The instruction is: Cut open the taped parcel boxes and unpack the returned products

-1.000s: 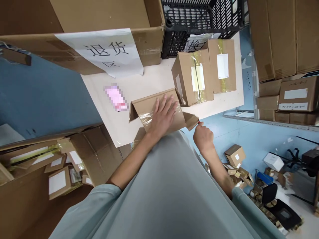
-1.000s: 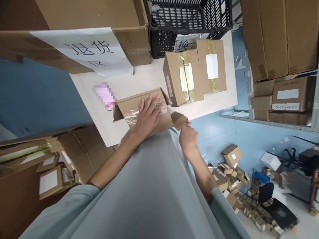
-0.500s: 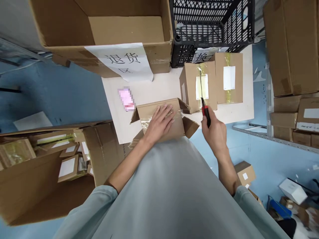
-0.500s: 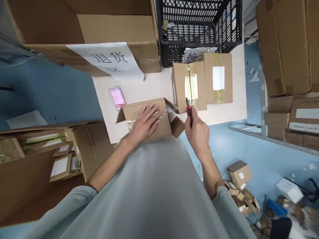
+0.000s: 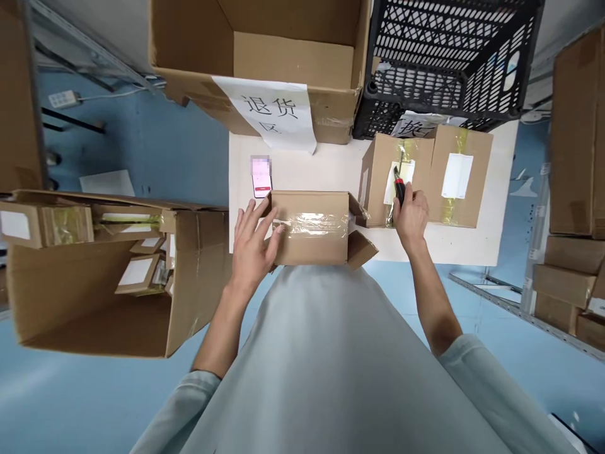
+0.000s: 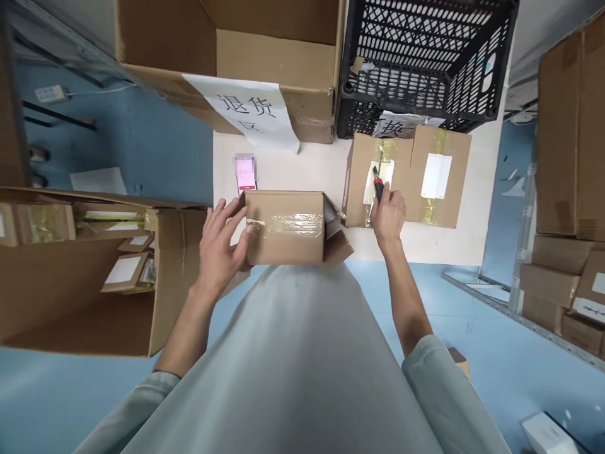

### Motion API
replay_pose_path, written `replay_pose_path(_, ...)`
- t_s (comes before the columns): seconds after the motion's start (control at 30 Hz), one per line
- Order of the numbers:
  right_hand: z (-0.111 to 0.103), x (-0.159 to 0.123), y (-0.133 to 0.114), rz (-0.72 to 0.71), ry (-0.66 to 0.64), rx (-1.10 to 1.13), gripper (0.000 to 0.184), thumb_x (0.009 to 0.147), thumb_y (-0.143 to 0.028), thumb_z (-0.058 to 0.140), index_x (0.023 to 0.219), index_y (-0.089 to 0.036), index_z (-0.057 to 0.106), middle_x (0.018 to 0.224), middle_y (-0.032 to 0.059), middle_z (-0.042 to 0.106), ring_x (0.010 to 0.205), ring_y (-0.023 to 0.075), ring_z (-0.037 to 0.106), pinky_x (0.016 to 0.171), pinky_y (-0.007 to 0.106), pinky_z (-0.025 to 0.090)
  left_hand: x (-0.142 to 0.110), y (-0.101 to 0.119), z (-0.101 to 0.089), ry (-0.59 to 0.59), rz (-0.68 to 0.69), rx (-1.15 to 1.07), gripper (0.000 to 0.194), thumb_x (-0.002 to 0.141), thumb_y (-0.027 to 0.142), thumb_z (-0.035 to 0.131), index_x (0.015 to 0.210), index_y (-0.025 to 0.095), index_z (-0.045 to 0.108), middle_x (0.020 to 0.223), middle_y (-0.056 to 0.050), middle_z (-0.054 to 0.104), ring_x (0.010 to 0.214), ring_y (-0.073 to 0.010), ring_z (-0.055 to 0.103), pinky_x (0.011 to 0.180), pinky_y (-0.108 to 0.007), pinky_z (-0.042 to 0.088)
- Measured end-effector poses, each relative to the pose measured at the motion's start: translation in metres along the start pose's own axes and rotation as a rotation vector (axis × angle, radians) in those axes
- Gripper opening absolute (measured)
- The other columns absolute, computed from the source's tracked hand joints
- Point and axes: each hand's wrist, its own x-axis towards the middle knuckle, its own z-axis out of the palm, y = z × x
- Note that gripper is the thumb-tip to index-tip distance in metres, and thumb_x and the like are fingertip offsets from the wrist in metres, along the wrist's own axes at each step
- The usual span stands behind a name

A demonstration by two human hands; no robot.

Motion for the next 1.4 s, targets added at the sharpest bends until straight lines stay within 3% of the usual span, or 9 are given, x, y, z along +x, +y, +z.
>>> replay_pose_path(0.17, -0.040, -0.046, -0.014, 0.017, -0.059, 0.081, 0.069, 0.119, -0.053, 0.041, 0.173, -0.010, 0.048, 0.140, 0.0299, 0.071, 0.126, 0.0424, 0.070, 0.103, 0.052, 0.056, -0.040, -0.023, -0.018, 0.023, -0.235, 0.001, 0.067, 0.114, 0.065, 0.057, 0.173, 0.033, 0.054, 0.184, -0.013, 0.048, 0.175, -0.0407, 0.038, 0.144, -0.072, 0.030)
replay_pose_path(0.3, -0.067, -0.101, -0.030, 0.036, -0.538, 0.227, 0.094, 0.114, -0.072, 0.049, 0.184, -0.013, 0.028, 0.111, 0.0170, 0.084, 0.102, 0.0389, 0.079, 0.091, 0.047, 0.059, -0.077, -0.063, -0.024, 0.012, -0.641, -0.064, 0.091, 0.104, 0.083, 0.064, 0.173, 0.024, 0.053, 0.179, -0.023, 0.052, 0.160, -0.0553, 0.055, 0.128, -0.079, 0.050)
replay_pose_path(0.37, -0.065, -0.115, -0.039, 0.028, -0.633, 0.335, 0.106, 0.112, -0.072, 0.056, 0.188, -0.013, 0.012, 0.114, 0.0144, 0.086, 0.099, 0.0359, 0.080, 0.089, 0.044, 0.059, -0.083, -0.078, -0.019, -0.075, -0.779, -0.246, 0.103, 0.101, 0.086, 0.066, 0.178, 0.021, 0.044, 0.174, -0.029, 0.055, 0.148, -0.0540, 0.067, 0.109, -0.071, 0.066)
replay_pose_path(0.47, -0.053, -0.112, -0.053, 0.042, -0.546, 0.427, 0.114, 0.108, -0.069, 0.063, 0.188, -0.014, 0.003, 0.131, 0.0165, 0.083, 0.100, 0.0331, 0.080, 0.089, 0.042, 0.060, -0.072, -0.087, -0.008, -0.155, -0.763, -0.429, 0.115, 0.101, 0.085, 0.067, 0.186, 0.020, 0.026, 0.170, -0.034, 0.056, 0.142, -0.0452, 0.073, 0.094, -0.055, 0.072)
replay_pose_path(0.57, -0.045, -0.093, -0.065, 0.026, -0.447, 0.444, 0.110, 0.106, -0.072, 0.063, 0.187, -0.015, 0.015, 0.133, 0.0165, 0.081, 0.098, 0.0325, 0.078, 0.091, 0.044, 0.059, -0.045, -0.084, -0.001, -0.184, -0.648, -0.427, 0.109, 0.104, 0.083, 0.065, 0.187, 0.026, 0.024, 0.169, -0.029, 0.061, 0.133, -0.0369, 0.077, 0.101, -0.051, 0.069)
replay_pose_path(0.77, -0.039, -0.071, -0.092, -0.060, -0.351, 0.444, 0.083, 0.109, -0.076, 0.057, 0.163, -0.013, 0.062, 0.124, 0.0170, 0.082, 0.105, 0.0309, 0.076, 0.100, 0.043, 0.057, 0.004, -0.066, 0.016, -0.230, -0.403, -0.539, 0.086, 0.106, 0.082, 0.059, 0.171, 0.025, 0.059, 0.164, -0.019, 0.068, 0.125, -0.0311, 0.077, 0.108, -0.046, 0.065)
replay_pose_path(1.0, -0.031, -0.093, -0.127, -0.009, -0.243, 0.465, 0.082, 0.109, -0.081, 0.046, 0.144, -0.013, 0.076, 0.115, 0.0155, 0.082, 0.096, 0.0278, 0.075, 0.094, 0.041, 0.059, 0.001, -0.051, 0.026, -0.213, -0.413, -0.580, 0.067, 0.111, 0.068, 0.060, 0.162, 0.025, 0.068, 0.149, -0.015, 0.079, 0.112, -0.0293, 0.082, 0.099, -0.043, 0.066)
replay_pose_path(1.23, -0.031, -0.107, -0.162, 0.067, -0.278, 0.791, 0.085, 0.106, -0.087, 0.051, 0.152, -0.020, 0.075, 0.135, 0.0146, 0.080, 0.097, 0.0233, 0.080, 0.087, 0.039, 0.070, -0.016, -0.133, 0.004, -0.190, -0.501, -0.738, 0.081, 0.098, 0.076, 0.070, 0.153, 0.017, 0.070, 0.138, -0.016, 0.082, 0.120, -0.0308, 0.080, 0.105, -0.043, 0.065)
replay_pose_path(1.4, 0.036, -0.082, -0.142, 0.235, -0.076, 0.758, 0.091, 0.102, -0.085, 0.058, 0.154, -0.011, 0.070, 0.157, 0.0248, 0.071, 0.139, 0.0319, 0.072, 0.116, 0.045, 0.062, -0.035, -0.192, 0.001, -0.065, -0.596, -0.754, 0.090, 0.091, 0.079, 0.077, 0.153, 0.015, 0.067, 0.129, -0.019, 0.082, 0.113, -0.0311, 0.080, 0.097, -0.042, 0.066)
